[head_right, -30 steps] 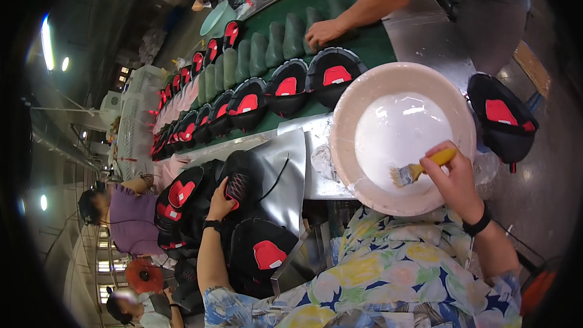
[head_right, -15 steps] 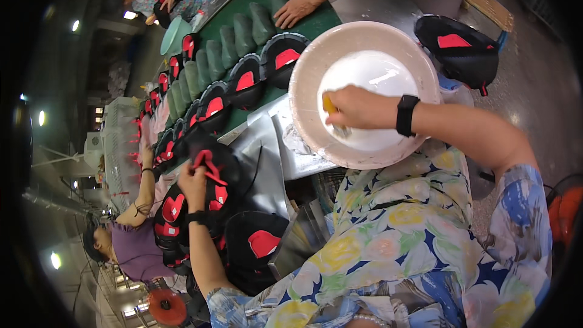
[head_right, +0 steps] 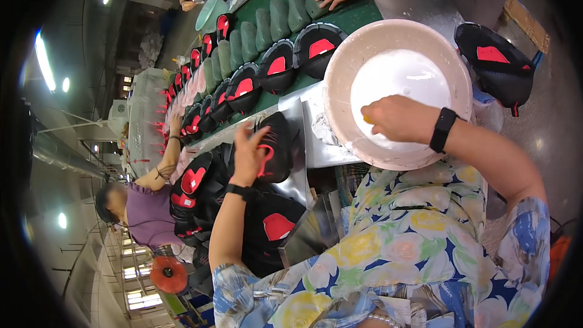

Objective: Applying adhesive to the inner edges of shoe uppers using a brush.

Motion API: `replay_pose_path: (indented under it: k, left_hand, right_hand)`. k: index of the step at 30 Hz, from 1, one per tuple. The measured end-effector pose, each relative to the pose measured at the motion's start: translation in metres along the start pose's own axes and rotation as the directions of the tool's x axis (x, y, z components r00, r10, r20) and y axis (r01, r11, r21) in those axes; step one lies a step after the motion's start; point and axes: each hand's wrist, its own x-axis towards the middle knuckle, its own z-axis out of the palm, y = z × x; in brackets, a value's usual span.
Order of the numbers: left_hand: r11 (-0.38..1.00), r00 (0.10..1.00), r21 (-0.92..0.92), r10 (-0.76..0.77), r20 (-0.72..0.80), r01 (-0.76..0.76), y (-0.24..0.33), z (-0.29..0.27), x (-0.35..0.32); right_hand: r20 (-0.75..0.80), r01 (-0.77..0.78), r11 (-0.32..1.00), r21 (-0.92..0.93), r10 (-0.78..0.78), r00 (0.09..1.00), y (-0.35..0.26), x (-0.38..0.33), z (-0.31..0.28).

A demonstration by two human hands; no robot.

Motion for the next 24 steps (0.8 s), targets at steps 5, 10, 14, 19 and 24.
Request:
replay_pose_path:
  k: [5, 10, 14, 19, 24]
  left_hand:
    - [0.942, 0.996, -0.33, 0.08, 0.049, -0.059, -0.058, -0.051, 0.013]
    - [0.336, 0.981, -0.925, -0.132, 0.14, 0.177, -0.006, -0.051, 0.048]
    - [0.123, 0.966, -0.988, -0.251, 0.056, 0.089, 0.042, -0.04, 0.067]
    - [0.143, 0.933, -0.988, -0.345, -0.104, -0.058, 0.076, -0.031, 0.072]
    - [0.259, 0.867, -0.948, -0.41, -0.283, -0.187, 0.098, -0.017, 0.08]
  right_hand:
    - [-0.324, -0.061, 0.998, -0.032, 0.047, 0.945, 0.015, -0.014, -0.047]
    - [-0.503, 0.066, 0.983, 0.171, 0.029, 0.864, 0.001, -0.006, -0.086]
    - [-0.56, 0.229, 0.944, 0.237, -0.059, 0.826, -0.026, 0.01, -0.102]
    - [-0.627, 0.168, 0.983, 0.069, -0.088, 0.774, -0.022, 0.007, -0.1]
    - [-0.726, 0.02, 0.97, 0.243, 0.168, 0.667, -0.027, 0.002, -0.075]
